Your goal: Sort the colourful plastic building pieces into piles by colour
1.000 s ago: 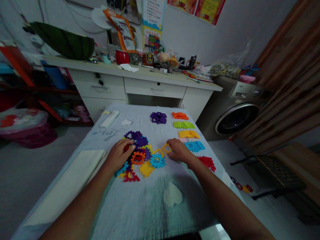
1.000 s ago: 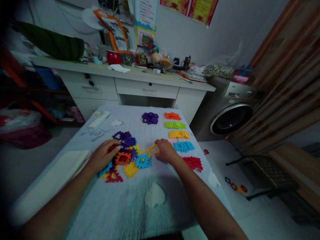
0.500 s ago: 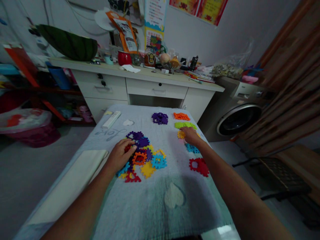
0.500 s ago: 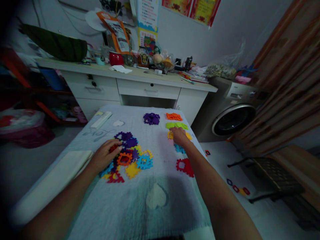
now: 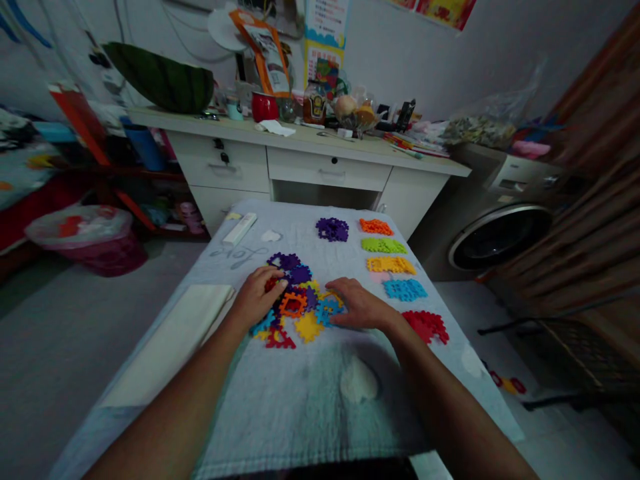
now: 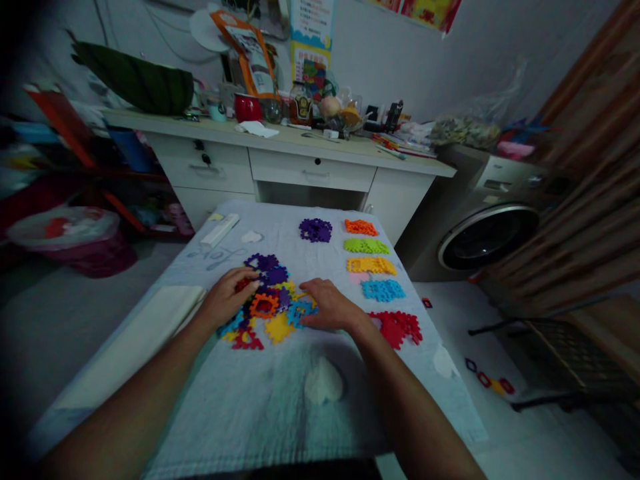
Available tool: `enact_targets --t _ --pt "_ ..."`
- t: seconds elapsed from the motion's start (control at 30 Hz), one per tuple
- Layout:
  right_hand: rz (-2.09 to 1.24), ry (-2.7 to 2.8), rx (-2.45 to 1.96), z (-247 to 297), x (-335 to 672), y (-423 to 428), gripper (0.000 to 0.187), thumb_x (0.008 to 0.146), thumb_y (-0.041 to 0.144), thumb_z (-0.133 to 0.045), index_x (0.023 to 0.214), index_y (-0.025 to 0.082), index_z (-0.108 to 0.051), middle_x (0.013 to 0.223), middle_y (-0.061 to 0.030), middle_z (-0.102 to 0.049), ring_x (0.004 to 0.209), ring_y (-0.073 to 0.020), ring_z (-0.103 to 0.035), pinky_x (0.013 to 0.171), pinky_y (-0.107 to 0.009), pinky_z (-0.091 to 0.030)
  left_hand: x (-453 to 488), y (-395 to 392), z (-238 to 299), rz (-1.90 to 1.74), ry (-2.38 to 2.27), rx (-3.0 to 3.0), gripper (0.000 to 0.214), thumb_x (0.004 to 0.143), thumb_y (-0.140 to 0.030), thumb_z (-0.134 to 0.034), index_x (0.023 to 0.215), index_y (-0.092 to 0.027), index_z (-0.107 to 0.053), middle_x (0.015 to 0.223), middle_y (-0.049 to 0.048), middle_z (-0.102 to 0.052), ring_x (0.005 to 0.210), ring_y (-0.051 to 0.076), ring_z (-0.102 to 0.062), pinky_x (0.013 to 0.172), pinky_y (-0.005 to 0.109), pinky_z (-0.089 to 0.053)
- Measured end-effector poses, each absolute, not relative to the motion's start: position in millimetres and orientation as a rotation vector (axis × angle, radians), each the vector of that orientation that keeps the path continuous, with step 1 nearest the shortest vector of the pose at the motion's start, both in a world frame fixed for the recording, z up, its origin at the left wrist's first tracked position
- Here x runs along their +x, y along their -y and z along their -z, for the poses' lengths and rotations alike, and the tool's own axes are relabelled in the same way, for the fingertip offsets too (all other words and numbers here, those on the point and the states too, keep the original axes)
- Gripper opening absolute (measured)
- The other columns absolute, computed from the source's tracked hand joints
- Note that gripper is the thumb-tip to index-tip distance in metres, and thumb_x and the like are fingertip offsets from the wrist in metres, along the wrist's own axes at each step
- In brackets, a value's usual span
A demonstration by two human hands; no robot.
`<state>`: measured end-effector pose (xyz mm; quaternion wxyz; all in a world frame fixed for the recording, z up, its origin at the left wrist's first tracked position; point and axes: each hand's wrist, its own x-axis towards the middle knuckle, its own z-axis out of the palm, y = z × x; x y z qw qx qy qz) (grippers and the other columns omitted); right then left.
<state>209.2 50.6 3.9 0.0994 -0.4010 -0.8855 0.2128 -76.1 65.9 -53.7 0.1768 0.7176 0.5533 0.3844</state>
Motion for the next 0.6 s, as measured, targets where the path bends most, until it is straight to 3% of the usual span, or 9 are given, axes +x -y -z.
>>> enact_targets --t 0.4,0.6 --pt "-0.719 2.281 -1.269 16 203 -52 0.026 0.081 0.025 -0.067 0.105 0.018 -0.062 0.102 -0.0051 -0.062 0.092 -0.0165 -0.056 0.086 -0.030 -0.043 -75 -62 47 -1.090 -1.535 2.006 0.036 0.083 -0.049 -0.054 0.100 -0.020 -0.066 0.116 0.0083 -0.061 0.114 0.024 -0.056 0.105 0.042 -0.041" --pt "-0.812 2.062 -1.274 22 204 -53 0.019 0.075 0.023 -0.067 0.092 0.019 -0.059 0.094 -0.0009 -0.059 0.086 -0.0143 -0.055 0.079 -0.026 -0.044 -76 -63 50 -1.079 -1.544 2.027 0.036 0.082 -0.049 -0.054 0.101 -0.020 -0.065 0.115 0.0084 -0.061 0.114 0.024 -0.056 0.105 0.042 -0.041"
